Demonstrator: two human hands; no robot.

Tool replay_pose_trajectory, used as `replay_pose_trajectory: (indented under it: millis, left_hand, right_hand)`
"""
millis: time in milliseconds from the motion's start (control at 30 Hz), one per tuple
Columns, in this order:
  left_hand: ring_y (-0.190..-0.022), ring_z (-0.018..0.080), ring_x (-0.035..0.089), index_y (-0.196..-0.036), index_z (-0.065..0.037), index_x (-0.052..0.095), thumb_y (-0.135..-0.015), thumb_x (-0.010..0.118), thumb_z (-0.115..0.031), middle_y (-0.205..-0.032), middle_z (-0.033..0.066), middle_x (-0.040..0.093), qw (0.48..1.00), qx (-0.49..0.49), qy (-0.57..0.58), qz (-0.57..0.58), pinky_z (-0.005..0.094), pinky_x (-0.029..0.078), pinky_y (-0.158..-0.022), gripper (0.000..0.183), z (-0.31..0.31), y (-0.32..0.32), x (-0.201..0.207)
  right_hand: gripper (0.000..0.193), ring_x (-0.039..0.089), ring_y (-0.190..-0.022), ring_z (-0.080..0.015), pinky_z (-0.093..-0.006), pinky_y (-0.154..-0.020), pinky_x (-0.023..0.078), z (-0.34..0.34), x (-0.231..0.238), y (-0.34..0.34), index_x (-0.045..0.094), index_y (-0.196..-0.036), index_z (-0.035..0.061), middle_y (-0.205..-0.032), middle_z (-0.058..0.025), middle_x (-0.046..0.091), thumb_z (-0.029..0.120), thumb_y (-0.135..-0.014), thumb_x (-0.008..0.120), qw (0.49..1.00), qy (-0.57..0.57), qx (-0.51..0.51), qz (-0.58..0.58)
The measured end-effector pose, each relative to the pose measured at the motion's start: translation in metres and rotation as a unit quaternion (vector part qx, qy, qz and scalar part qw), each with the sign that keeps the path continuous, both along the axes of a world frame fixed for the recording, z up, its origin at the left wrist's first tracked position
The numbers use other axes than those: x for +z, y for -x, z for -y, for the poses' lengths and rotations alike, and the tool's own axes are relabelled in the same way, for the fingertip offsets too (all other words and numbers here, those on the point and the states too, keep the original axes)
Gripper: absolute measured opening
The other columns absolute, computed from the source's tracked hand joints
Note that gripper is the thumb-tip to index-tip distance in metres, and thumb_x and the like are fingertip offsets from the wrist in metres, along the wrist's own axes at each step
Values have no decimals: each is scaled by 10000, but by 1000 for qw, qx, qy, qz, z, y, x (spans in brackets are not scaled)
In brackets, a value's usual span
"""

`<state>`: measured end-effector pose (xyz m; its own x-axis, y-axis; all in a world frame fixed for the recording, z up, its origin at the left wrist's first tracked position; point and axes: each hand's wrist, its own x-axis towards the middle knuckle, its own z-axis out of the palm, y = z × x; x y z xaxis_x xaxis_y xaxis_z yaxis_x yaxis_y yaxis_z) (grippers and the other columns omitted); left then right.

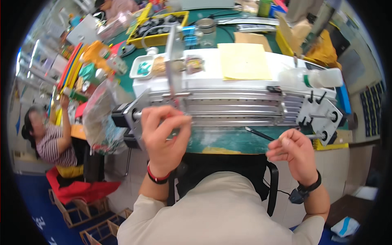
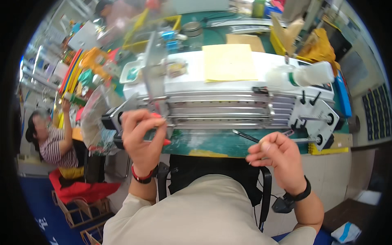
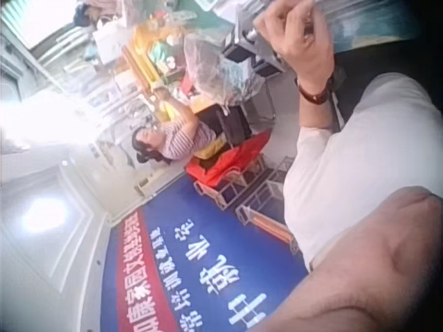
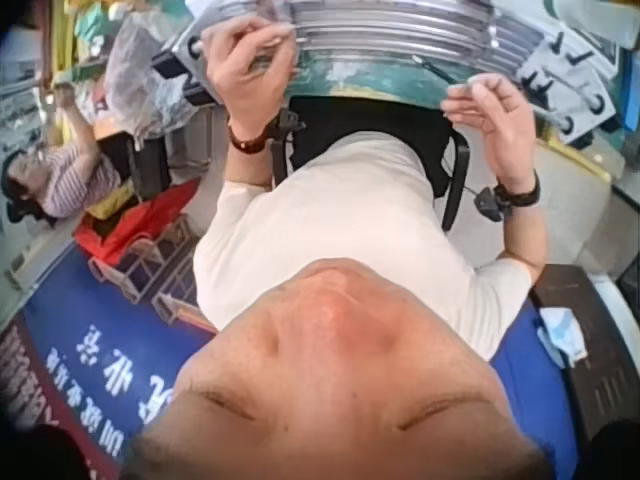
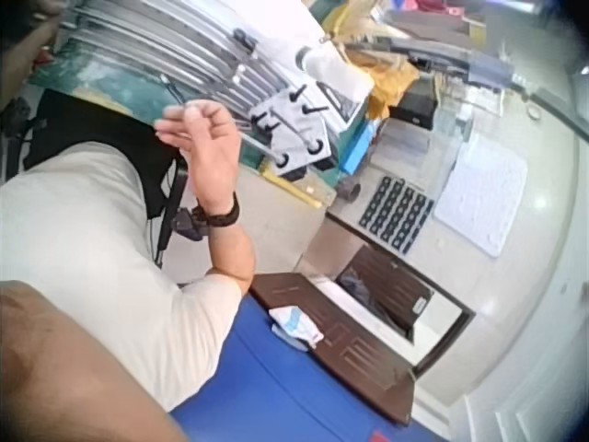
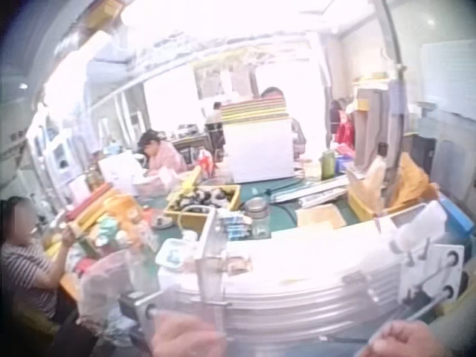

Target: Applying glue and using a precision machine to assemble small electronic or mechanical components.

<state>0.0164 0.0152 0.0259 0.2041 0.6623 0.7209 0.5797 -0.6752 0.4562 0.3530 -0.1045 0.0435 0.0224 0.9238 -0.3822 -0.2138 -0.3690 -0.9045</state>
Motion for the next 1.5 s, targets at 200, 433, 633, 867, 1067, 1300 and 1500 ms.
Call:
replay_pose_trajectory:
  millis: [200, 433, 633, 867, 1067, 1300, 1500]
  left_hand:
    - [-930, 217, 665, -975, -20, 791, -743, 928, -10, -1022, 83, 657, 993, 2, 120, 23, 346, 532, -806, 269, -17, 25, -3]
    - [-988, 228, 687, -1062, -16, 774, -821, 895, -2, -1108, 112, 708, 994, -46, 69, 70, 346, 549, -843, 270, -25, 37, 0]
    - [-969, 295, 695, -1054, -23, 774, -820, 842, 41, -1073, 117, 719, 989, -71, 94, 92, 385, 562, -839, 252, -26, 37, -3]
    - [-885, 240, 657, -1063, -22, 773, -813, 889, 15, -1024, 97, 683, 990, -110, 85, 2, 344, 541, -728, 279, -32, 33, 1]
    - [-790, 250, 601, -1023, -47, 767, -695, 999, -139, -924, 60, 648, 994, -92, -21, -55, 366, 486, -666, 412, -43, 29, -7]
    - [-782, 258, 601, -1014, -50, 745, -701, 1009, -160, -907, 49, 633, 991, -75, -92, -64, 374, 477, -657, 424, -45, 26, -19]
    - [-869, 275, 598, -1012, -68, 779, -720, 941, -94, -935, 47, 624, 992, -53, -98, -56, 422, 459, -776, 335, -36, 24, -20]
  right_hand:
    - [173, 721, -898, -138, -289, -762, 554, -38, 17, 82, 614, -1103, 0, -992, -69, 729, -3, -991, 746, 959, -217, 96, 157]
    - [285, 648, -925, -395, -508, -827, 492, -136, 4, 169, 523, -1081, 27, -921, -150, 662, 39, -890, 733, 786, -463, 80, 402]
    - [250, 623, -831, -383, -497, -737, 517, -150, -3, 174, 529, -1048, 28, -846, -146, 629, 17, -871, 705, 791, -443, 123, 404]
    - [197, 564, -807, -245, -388, -708, 506, -114, -7, 148, 582, -871, 67, -762, -63, 505, 72, -771, 751, 544, -633, 228, 501]
    - [165, 609, -900, -310, -425, -796, 515, -145, 25, 118, 717, -1020, 22, -919, -100, 685, 79, -897, 810, 698, -499, 214, 468]
    - [282, 647, -1014, -348, -463, -912, 540, -182, 12, 116, 771, -1272, 83, -977, -136, 728, 101, -994, 723, 744, -369, 362, 424]
    - [116, 658, -928, -369, -485, -850, 554, -168, 21, 130, 672, -864, 17, -875, -154, 692, 116, -921, 692, 704, -489, 300, 420]
